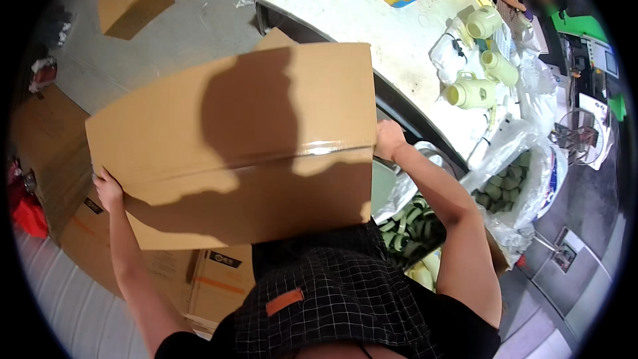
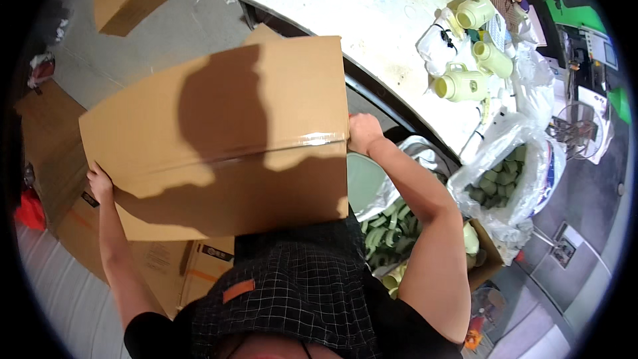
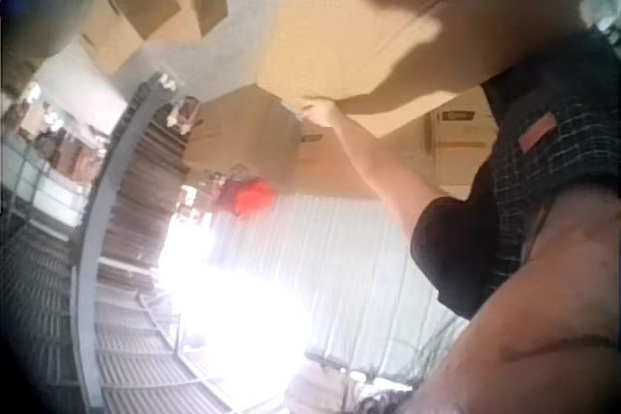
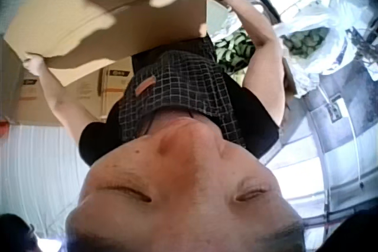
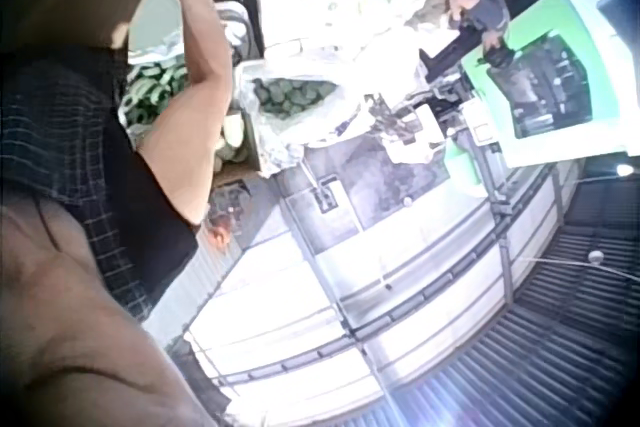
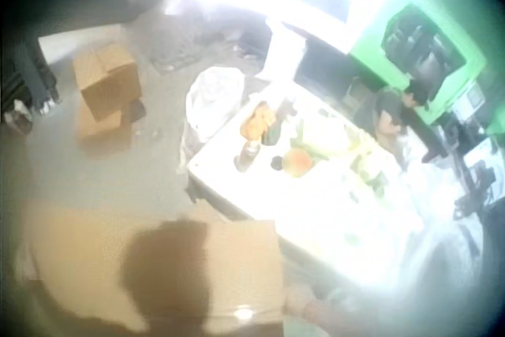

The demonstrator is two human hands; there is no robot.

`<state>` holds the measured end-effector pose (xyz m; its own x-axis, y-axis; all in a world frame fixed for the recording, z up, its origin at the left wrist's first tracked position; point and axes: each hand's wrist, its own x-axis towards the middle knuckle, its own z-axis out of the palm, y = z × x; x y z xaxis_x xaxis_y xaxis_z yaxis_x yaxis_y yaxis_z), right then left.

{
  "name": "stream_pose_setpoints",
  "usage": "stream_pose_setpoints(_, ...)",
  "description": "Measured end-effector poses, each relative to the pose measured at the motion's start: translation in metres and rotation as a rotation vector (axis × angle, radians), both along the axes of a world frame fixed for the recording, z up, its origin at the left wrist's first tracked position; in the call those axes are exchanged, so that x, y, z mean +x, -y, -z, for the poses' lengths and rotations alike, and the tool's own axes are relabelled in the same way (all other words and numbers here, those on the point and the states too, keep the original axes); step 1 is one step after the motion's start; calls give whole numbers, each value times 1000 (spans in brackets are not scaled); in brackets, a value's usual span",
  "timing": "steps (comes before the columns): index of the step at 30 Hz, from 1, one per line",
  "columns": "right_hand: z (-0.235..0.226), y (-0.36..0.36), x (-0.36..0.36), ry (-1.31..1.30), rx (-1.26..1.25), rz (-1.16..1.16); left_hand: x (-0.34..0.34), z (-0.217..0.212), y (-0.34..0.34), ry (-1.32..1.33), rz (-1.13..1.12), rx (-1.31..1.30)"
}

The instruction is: The person places plastic pitchers into plastic bags and puts them into a large cardboard box. They fold the flaps of a cardboard box and apply tape using a tape dispenser. They take more pitchers from a container and place them onto the work surface.

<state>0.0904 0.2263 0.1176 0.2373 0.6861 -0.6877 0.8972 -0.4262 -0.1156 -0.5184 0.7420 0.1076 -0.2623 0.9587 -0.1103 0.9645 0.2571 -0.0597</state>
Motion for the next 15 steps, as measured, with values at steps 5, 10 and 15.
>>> stream_pose_setpoints(5,25,12,56,108,457,467,9,-4,7,17,-21,-5)
stream_pose_setpoints(10,127,4,132,760,679,207,-25,-1,27,42,-90,61)
stream_pose_setpoints(15,45,28,49,-349,869,1319,-19,-14,80,93,-83,71)
